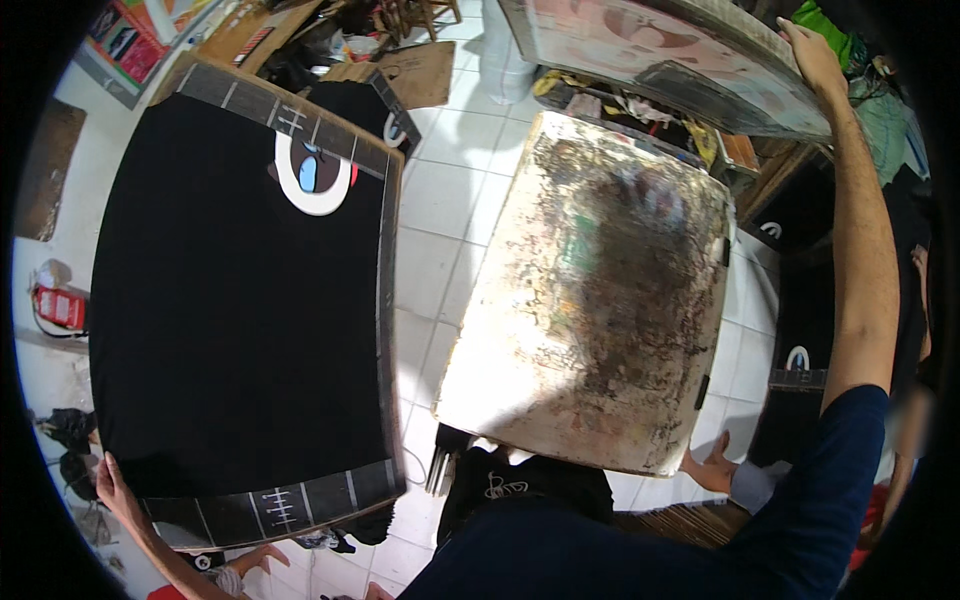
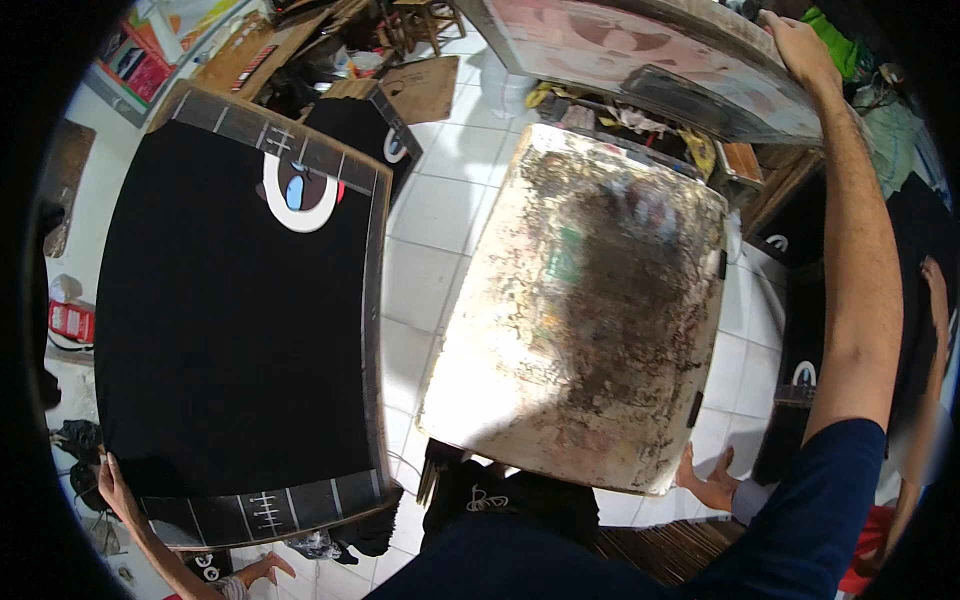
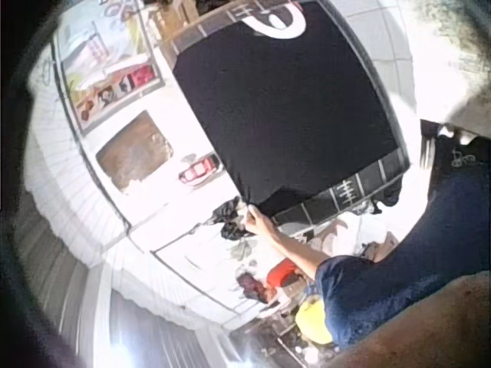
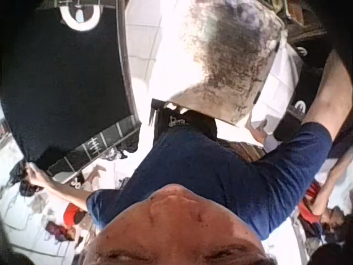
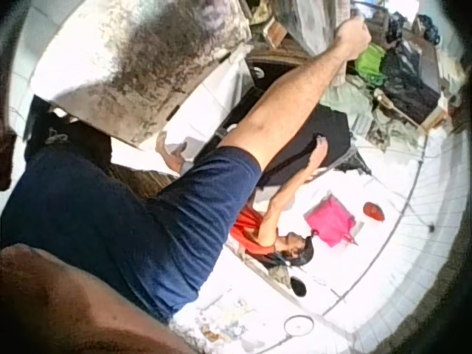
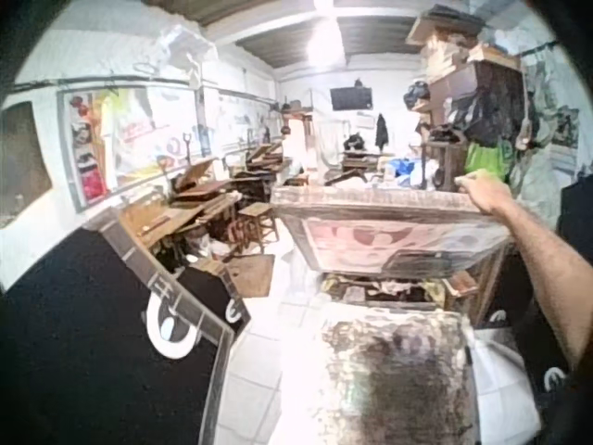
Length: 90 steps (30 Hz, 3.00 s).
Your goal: The person performs screen printing on black fabric pieces. They repeatedly place a screen frame over the fabric, use a squeegee to pull ink across the mesh, lift the screen to reveal the printed design, and then move to the next piece.
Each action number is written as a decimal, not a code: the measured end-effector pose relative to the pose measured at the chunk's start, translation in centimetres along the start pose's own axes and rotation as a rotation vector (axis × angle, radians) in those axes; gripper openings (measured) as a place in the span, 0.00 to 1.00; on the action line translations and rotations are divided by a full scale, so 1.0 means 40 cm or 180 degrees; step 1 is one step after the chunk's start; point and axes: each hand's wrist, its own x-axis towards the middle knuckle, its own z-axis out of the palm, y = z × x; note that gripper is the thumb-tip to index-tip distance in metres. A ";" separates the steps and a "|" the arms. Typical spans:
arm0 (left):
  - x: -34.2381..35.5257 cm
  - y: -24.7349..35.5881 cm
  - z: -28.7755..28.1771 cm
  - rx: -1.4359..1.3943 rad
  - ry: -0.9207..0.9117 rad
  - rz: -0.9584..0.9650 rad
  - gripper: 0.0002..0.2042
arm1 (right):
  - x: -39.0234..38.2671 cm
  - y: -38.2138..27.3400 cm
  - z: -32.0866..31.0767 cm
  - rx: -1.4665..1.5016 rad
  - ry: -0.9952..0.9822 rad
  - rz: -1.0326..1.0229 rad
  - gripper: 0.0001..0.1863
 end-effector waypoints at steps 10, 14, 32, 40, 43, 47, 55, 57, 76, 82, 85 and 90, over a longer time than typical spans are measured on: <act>-0.384 -0.090 0.691 -0.1453 -0.0306 -0.0271 0.20 | -0.110 -0.089 -0.029 0.0246 0.0392 0.0206 0.29; -0.504 0.034 0.996 -0.1249 -0.0988 -0.0339 0.20 | -0.172 -0.152 -0.049 0.0105 0.0341 0.0576 0.27; -0.685 0.436 1.282 -0.0114 -0.3201 0.0053 0.30 | -0.153 -0.185 -0.088 0.0137 0.0200 0.0712 0.33; -0.675 0.485 1.279 0.0515 -0.3043 0.0407 0.33 | -0.080 -0.182 -0.080 0.0105 0.0347 0.0738 0.40; -0.667 0.508 1.280 0.0528 -0.3115 0.0338 0.34 | -0.064 -0.155 -0.072 0.0291 0.0449 0.0597 0.44; -0.655 0.535 1.284 0.0456 -0.3244 0.0261 0.35 | -0.014 -0.144 -0.055 -0.0015 0.0786 0.0351 0.37; -0.666 0.518 1.306 0.0486 -0.3108 0.0127 0.39 | -0.021 -0.133 -0.047 -0.0166 0.0501 0.0258 0.35; -0.677 0.481 1.339 0.0438 -0.3052 0.0083 0.41 | -0.047 -0.151 -0.052 0.0010 0.0598 0.0392 0.35; -0.630 1.025 1.436 -0.3675 -0.2617 -0.2654 0.35 | -0.968 -0.122 0.372 0.1113 -0.0150 0.0208 0.20; -0.704 0.809 1.564 -0.1491 -0.3595 -0.2206 0.42 | -0.648 0.061 0.745 0.0737 0.0025 -0.0170 0.48; -0.716 0.751 1.570 0.0021 -0.1841 -0.0595 0.30 | -0.455 0.122 0.867 0.0090 0.0065 -0.0704 0.58; -0.772 0.743 1.653 -0.0816 -0.0855 0.0073 0.33 | -0.354 0.151 0.889 0.0026 -0.1546 -0.0830 0.36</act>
